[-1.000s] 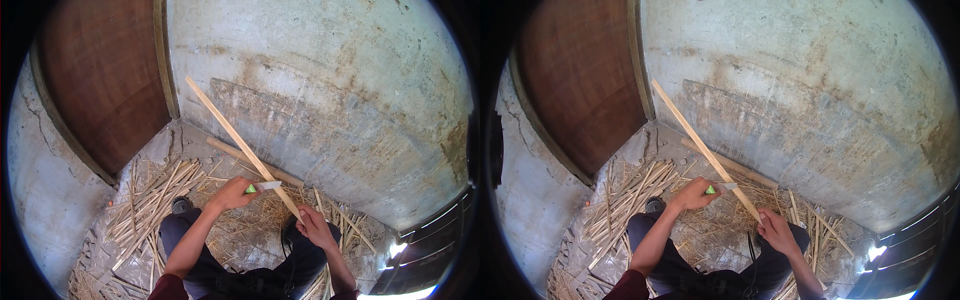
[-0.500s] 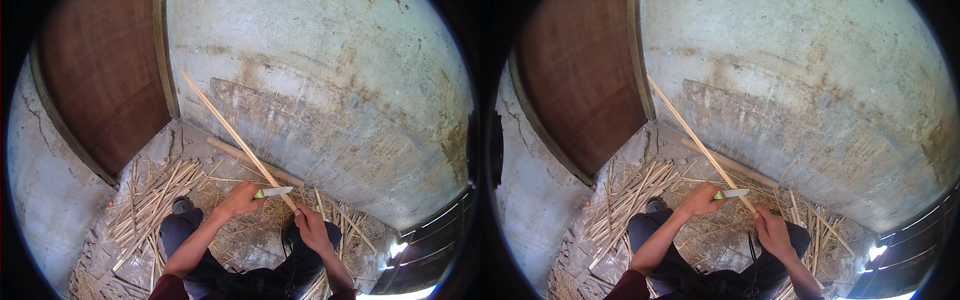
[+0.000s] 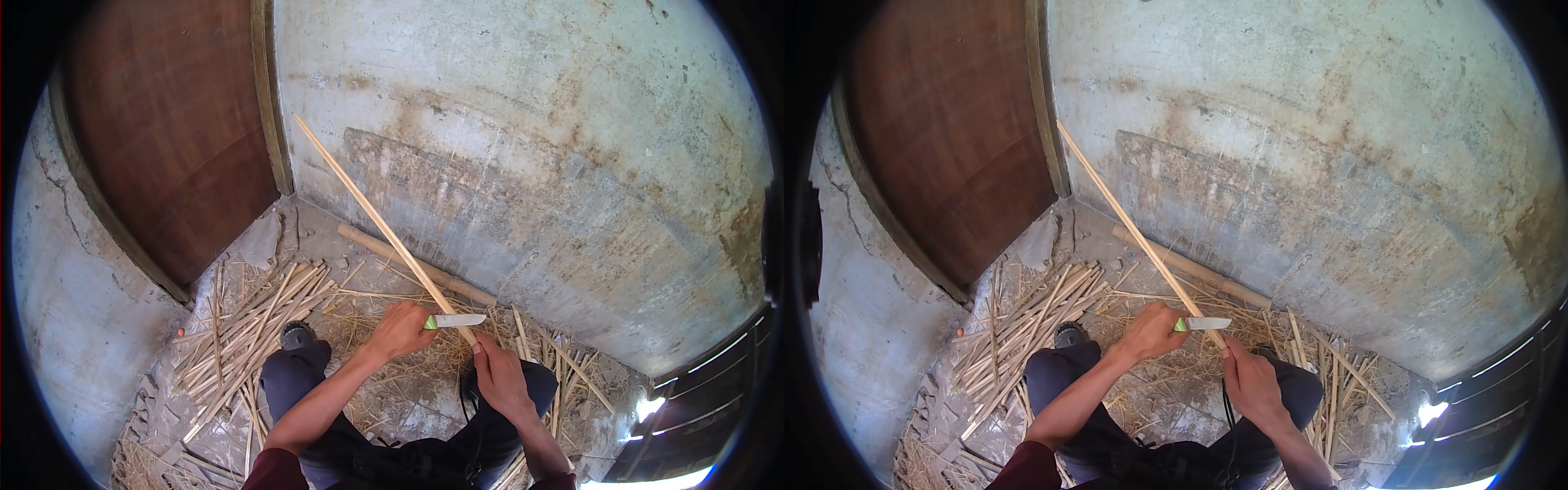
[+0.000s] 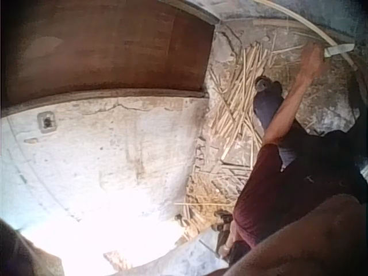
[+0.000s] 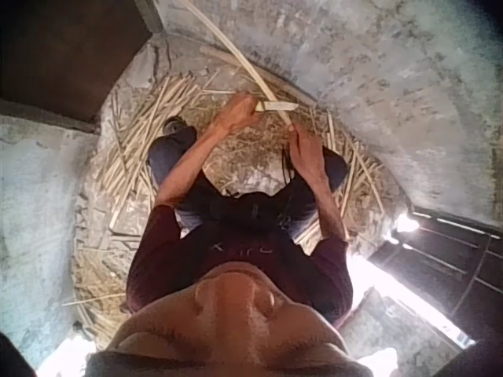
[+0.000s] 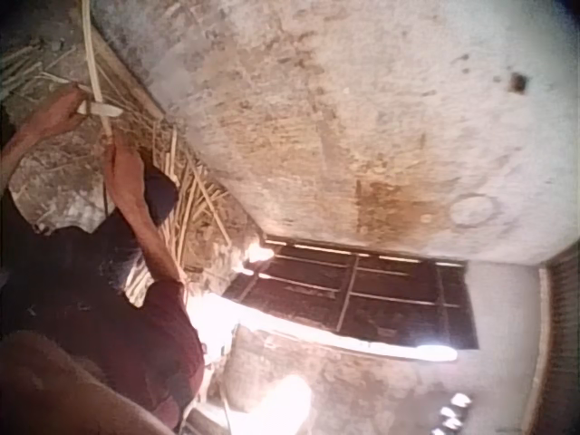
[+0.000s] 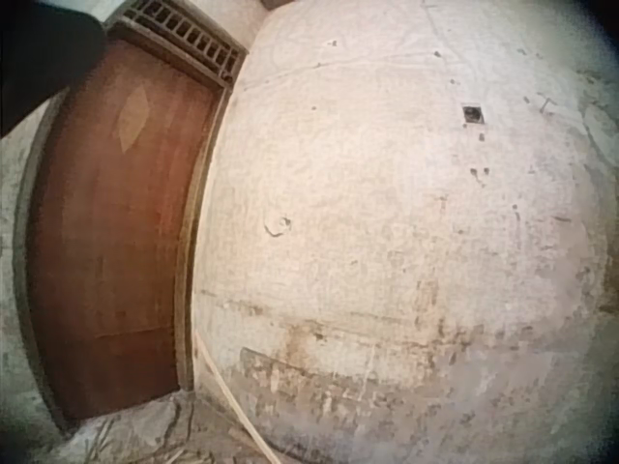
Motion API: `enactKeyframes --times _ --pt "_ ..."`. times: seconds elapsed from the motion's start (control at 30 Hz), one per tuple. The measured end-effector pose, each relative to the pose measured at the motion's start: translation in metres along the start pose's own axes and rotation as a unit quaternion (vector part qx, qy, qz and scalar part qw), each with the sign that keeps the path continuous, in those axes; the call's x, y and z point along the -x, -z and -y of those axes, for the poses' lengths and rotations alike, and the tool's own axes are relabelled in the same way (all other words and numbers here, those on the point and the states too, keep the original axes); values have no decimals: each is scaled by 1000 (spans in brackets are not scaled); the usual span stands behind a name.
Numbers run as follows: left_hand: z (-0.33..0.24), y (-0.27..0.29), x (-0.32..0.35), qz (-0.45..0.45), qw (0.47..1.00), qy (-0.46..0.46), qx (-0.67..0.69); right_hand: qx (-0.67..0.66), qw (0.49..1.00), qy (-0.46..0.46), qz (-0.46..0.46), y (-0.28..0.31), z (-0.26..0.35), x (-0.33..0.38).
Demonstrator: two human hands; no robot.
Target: The person strips layers from a length of bamboo using a knife while sitting on the floor.
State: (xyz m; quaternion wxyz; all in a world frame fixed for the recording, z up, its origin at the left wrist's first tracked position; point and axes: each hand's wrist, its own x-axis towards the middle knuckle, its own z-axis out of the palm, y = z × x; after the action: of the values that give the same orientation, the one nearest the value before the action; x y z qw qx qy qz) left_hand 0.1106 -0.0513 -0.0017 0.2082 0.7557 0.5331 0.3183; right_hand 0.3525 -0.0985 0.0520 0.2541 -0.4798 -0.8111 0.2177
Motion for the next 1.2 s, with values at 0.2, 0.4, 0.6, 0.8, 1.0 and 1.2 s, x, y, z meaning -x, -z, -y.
enactKeyframes --times 0.2,0.4,0.6,0.8,1.0,1.2 --pt "-5 0 1 1 1000 10 -3 59 998 9 -8 -2 6 -1" --pt "-2 0 1 -19 999 24 -17 84 996 -4 -23 -5 12 5" --pt "17 18 -9 -25 986 146 76 129 991 17 -39 -9 8 18" --pt "18 40 -7 -37 991 110 67 156 986 20 -50 -1 10 26" --pt "1 20 0 1 995 70 66 140 984 37 -104 -3 12 11" --pt "-7 11 -1 36 996 52 60 125 985 39 -110 -8 10 5"
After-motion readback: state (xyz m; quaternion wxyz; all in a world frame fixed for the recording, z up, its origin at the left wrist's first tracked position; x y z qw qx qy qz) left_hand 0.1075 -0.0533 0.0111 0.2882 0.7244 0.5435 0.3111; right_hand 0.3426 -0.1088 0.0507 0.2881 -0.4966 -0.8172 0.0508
